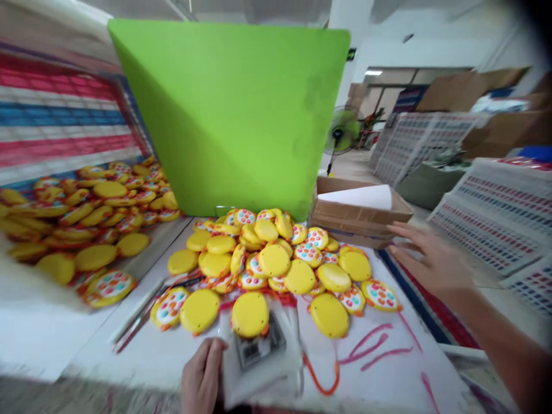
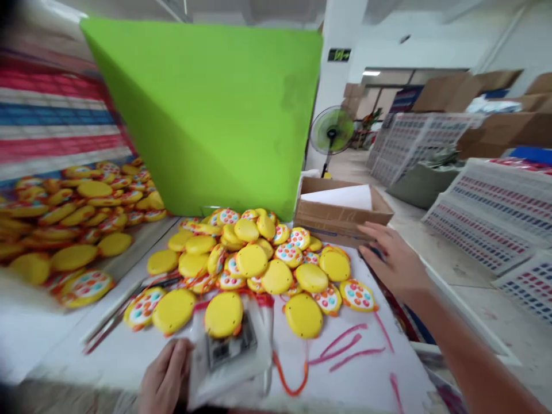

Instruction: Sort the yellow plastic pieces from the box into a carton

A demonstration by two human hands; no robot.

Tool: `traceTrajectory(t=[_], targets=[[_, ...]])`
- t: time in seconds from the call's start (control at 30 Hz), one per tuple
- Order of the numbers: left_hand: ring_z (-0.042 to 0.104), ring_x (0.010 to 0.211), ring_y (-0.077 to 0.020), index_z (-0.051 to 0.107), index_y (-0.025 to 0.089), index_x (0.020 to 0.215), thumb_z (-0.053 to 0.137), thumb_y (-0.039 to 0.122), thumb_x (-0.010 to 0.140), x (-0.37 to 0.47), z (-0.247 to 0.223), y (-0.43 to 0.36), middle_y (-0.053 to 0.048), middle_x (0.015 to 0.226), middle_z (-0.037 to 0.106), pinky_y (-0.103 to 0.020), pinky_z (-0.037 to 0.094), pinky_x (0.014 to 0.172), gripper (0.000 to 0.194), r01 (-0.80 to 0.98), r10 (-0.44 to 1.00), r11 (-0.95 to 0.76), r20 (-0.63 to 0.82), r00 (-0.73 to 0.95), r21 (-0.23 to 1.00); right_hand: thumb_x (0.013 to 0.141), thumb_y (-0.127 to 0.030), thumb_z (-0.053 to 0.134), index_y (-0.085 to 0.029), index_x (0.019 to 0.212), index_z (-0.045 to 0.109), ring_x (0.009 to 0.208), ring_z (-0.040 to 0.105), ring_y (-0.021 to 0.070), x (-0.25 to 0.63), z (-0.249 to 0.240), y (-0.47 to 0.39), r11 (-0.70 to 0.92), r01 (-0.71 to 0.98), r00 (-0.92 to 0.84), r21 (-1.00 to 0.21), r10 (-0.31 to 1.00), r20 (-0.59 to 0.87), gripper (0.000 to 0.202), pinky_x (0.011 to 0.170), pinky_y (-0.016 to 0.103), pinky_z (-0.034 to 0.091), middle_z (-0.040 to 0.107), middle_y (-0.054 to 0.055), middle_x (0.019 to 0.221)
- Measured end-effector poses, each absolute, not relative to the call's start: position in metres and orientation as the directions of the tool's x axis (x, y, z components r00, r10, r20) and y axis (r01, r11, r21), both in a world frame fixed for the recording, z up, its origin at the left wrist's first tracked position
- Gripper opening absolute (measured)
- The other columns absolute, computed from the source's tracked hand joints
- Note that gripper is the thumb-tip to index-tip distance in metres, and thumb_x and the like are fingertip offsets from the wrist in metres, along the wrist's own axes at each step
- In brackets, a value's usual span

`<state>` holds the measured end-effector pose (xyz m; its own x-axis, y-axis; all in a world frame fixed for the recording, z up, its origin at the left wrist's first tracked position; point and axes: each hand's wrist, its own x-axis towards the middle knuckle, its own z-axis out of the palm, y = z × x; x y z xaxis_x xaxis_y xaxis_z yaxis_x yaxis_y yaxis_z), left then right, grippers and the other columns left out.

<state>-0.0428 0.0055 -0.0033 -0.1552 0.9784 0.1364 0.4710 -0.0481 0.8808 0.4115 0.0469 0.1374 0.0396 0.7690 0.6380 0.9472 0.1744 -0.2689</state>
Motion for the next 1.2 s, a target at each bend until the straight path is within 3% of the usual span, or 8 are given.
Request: traceTrajectory(t=[0.1, 0.23, 0.37, 0.47, 0.63, 0.93, 1.03, 1.2], targets=[[0.047, 0.047, -0.0127, 0.059, 0.018, 0.071, 0.04, 0.054, 0.09, -0.048, 0.004, -0.002, 0.004, 0.051, 0.047, -0.022, 0.038, 0.047, 0.045, 0.452, 0.975, -0.086, 0.168, -0.144, 0.888, 0.091, -0.032, 0.052, -0.023, 0.118, 0.061, 0.113, 0.059, 0.0237, 0.352, 0.104, 0.0, 0.288, 0.906, -0.04, -0.311, 0.789, 0.613, 0.03, 0.099, 0.041, 0.047, 0.063, 0.01, 0.122], [0.052, 0.052, -0.0127, 0.06, 0.018, 0.082, 0.037, 0.044, 0.096, -0.054, 0.017, -0.024, 0.003, 0.057, 0.052, -0.022, 0.042, 0.051, 0.038, 0.489, 0.982, -0.131, 0.182, -0.058, 0.862, 0.093, -0.03, 0.051, -0.026, 0.113, 0.063, 0.111, 0.061, 0.022, 0.275, 0.046, -0.049, 0.308, 0.778, -0.017, -0.548, 0.882, 0.471, 0.024, 0.094, 0.039, 0.052, 0.064, 0.007, 0.119], [0.063, 0.083, -0.0196, 0.062, 0.019, 0.1, 0.051, 0.038, 0.092, -0.055, 0.022, -0.043, -0.006, 0.089, 0.066, -0.032, 0.052, 0.073, 0.023, 0.649, 0.925, -0.376, 0.308, 0.222, 0.662, 0.094, -0.029, 0.049, -0.025, 0.111, 0.065, 0.108, 0.063, 0.0213, 0.218, 0.013, -0.069, 0.294, 0.666, -0.002, -0.686, 0.92, 0.392, 0.024, 0.092, 0.036, 0.053, 0.066, 0.008, 0.116], [0.059, 0.108, -0.0258, 0.058, 0.021, 0.117, 0.061, 0.034, 0.087, -0.052, 0.016, -0.047, -0.011, 0.114, 0.064, -0.045, 0.05, 0.092, 0.032, 0.667, 0.812, -0.581, 0.383, 0.44, 0.466, 0.093, -0.027, 0.049, -0.025, 0.111, 0.066, 0.107, 0.063, 0.0212, 0.197, 0.014, -0.068, 0.309, 0.623, -0.024, -0.718, 0.926, 0.378, 0.025, 0.092, 0.036, 0.054, 0.066, 0.008, 0.115], [0.056, 0.118, -0.0272, 0.052, 0.02, 0.125, 0.06, 0.027, 0.088, -0.049, 0.0, -0.041, -0.011, 0.123, 0.062, -0.051, 0.048, 0.099, 0.039, 0.657, 0.732, -0.676, 0.407, 0.546, 0.334, 0.092, -0.026, 0.049, -0.025, 0.113, 0.066, 0.107, 0.063, 0.022, 0.187, 0.031, -0.057, 0.34, 0.62, -0.054, -0.707, 0.917, 0.394, 0.026, 0.091, 0.037, 0.054, 0.067, 0.008, 0.115], [0.062, 0.101, -0.0209, 0.057, 0.02, 0.113, 0.049, 0.014, 0.092, -0.052, 0.014, -0.041, -0.008, 0.105, 0.068, -0.041, 0.054, 0.09, 0.023, 0.568, 0.705, -0.706, 0.49, 0.512, 0.423, 0.093, -0.027, 0.049, -0.027, 0.118, 0.063, 0.11, 0.062, 0.0208, 0.179, 0.03, -0.055, 0.297, 0.648, -0.05, -0.702, 0.936, 0.35, 0.029, 0.092, 0.034, 0.054, 0.064, 0.006, 0.12], [0.063, 0.094, -0.0191, 0.057, 0.019, 0.114, 0.042, 0.007, 0.091, -0.051, 0.016, -0.04, -0.009, 0.102, 0.068, -0.035, 0.055, 0.083, 0.029, 0.537, 0.713, -0.7, 0.494, 0.498, 0.47, 0.092, -0.03, 0.049, -0.027, 0.119, 0.062, 0.102, 0.065, 0.0205, 0.18, 0.024, -0.053, 0.241, 0.653, -0.011, -0.718, 0.951, 0.309, 0.03, 0.088, 0.033, 0.055, 0.065, 0.006, 0.117], [0.061, 0.101, -0.0196, 0.056, 0.018, 0.116, 0.041, 0.003, 0.089, -0.046, 0.009, -0.037, -0.01, 0.106, 0.067, -0.036, 0.053, 0.09, 0.034, 0.487, 0.703, -0.71, 0.467, 0.537, 0.508, 0.093, -0.038, 0.046, -0.022, 0.129, 0.053, 0.096, 0.066, 0.0233, 0.173, 0.019, -0.023, 0.156, 0.68, 0.053, -0.716, 0.964, 0.261, 0.04, 0.079, 0.036, 0.057, 0.066, 0.01, 0.114]])
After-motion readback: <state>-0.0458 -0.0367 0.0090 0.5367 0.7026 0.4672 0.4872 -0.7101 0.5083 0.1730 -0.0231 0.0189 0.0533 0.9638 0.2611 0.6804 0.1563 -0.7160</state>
